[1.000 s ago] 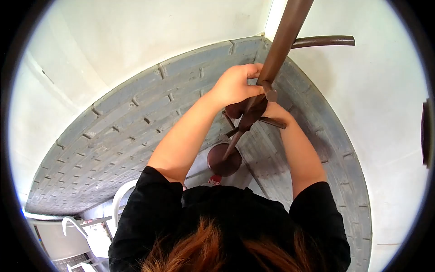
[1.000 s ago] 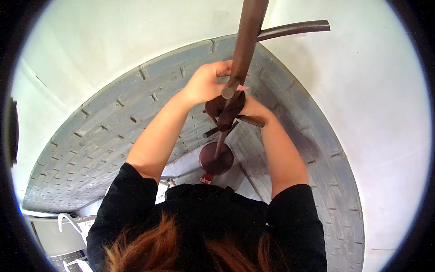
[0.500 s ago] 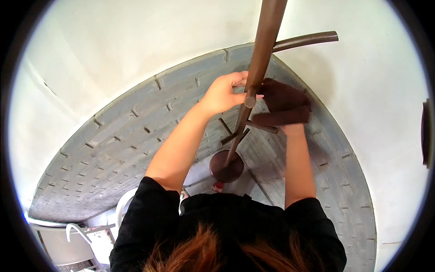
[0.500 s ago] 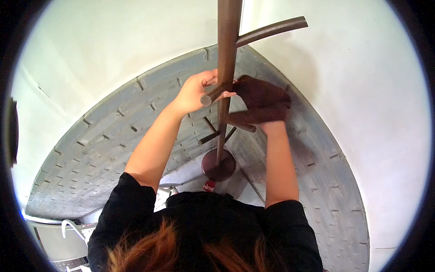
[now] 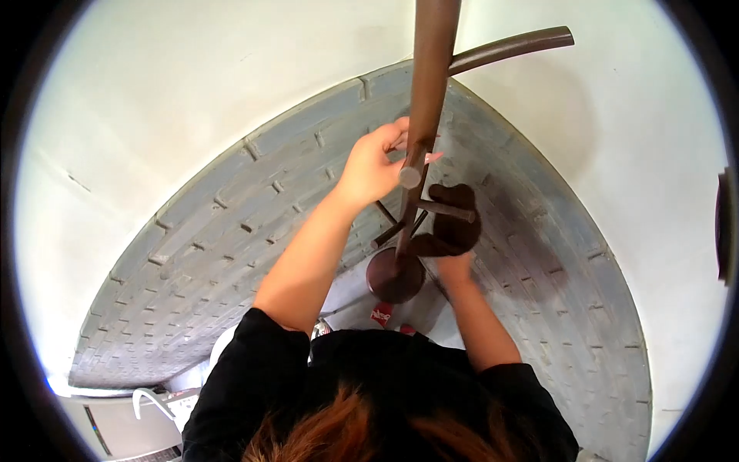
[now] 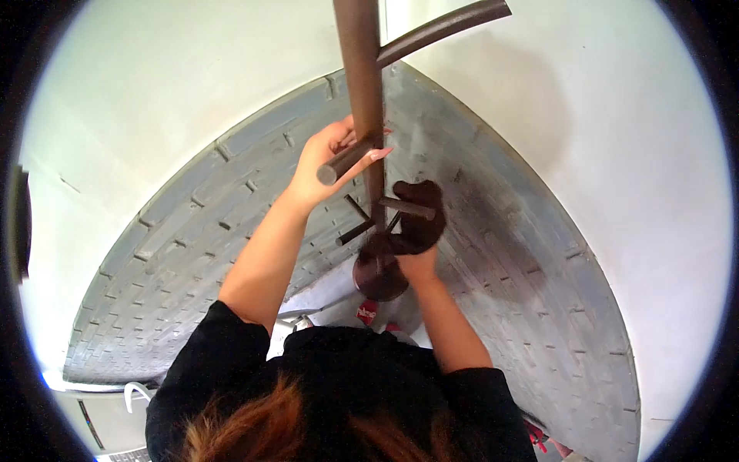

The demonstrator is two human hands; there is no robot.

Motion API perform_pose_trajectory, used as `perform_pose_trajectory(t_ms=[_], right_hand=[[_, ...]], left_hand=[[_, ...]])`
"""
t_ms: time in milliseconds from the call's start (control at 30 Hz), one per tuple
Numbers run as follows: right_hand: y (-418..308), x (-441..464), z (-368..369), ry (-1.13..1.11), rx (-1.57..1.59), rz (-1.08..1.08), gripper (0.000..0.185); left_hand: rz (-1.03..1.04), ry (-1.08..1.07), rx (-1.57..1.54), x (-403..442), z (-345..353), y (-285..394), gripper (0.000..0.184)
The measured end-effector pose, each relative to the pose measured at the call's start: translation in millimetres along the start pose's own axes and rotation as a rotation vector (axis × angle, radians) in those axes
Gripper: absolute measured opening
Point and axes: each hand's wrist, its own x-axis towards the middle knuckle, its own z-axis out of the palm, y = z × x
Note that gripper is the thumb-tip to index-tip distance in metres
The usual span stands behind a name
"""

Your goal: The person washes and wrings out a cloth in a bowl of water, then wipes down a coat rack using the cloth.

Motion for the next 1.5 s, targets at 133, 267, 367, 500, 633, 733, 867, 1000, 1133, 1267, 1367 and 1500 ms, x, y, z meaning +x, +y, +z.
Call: perform_pose_trajectory(t_ms=[133, 267, 367, 500, 633, 733, 867, 1000, 1133, 1267, 1367, 1500], right_hand=[[58.7, 0.7, 68.5, 0.303, 0.337, 0.023, 0.055], [77.8, 16.8, 96.0, 0.369, 0.001, 0.001, 0.056], [98.8, 24.2, 105.8, 0.391, 0.059, 0.036, 0.044], [37.4, 38.7, 103.8, 0.56, 0.234, 0.031, 0.034], [24.9, 37.8, 83.0, 0.52, 0.111, 0.067, 0.033], [7.4, 36.2, 65.7, 0.571, 0.144, 0.159, 0.029], [5.2, 33.6, 48.8, 0.674, 0.22, -0.002, 0.028], [30.6, 24.9, 46.6, 0.669, 0.052, -0.053, 0.027], [39.2, 25.4, 53.1, 0.67, -0.441, -0.214, 0.027], [64.1, 17.0, 75.7, 0.352, -0.421, -0.283, 0.031], [91.0, 0.9, 89.6, 0.304, -0.287, -0.099, 0.046], [73.0, 2.7, 68.7, 0.234, -0.12, 0.04, 0.045]], left_hand=[[0.039, 0.061, -0.146, -7.0, 11.5, -8.5, 0.034], [0.019, 0.164, 0.204, -5.9, 11.6, -13.6, 0.033], [0.062, 0.229, 0.238, -3.4, 12.3, -21.8, 0.035], [0.056, 0.255, 0.265, -5.7, 15.8, -38.5, 0.044], [0.082, 0.201, 0.324, -11.6, 13.8, -45.5, 0.047], [0.049, 0.213, 0.326, -23.8, 17.6, -60.5, 0.064], [-0.03, 0.214, 0.177, -34.2, 22.3, -72.7, 0.055], [-0.122, 0.229, 0.207, -39.6, 20.9, -63.7, 0.05], [-0.07, 0.286, 0.421, -41.9, 9.9, -78.0, 0.046], [-0.133, 0.241, 0.271, -41.9, 11.6, -64.7, 0.038], [-0.104, 0.333, 0.204, -45.6, 14.8, -69.4, 0.039], [-0.139, 0.29, 0.261, -46.1, 12.8, -74.6, 0.04]])
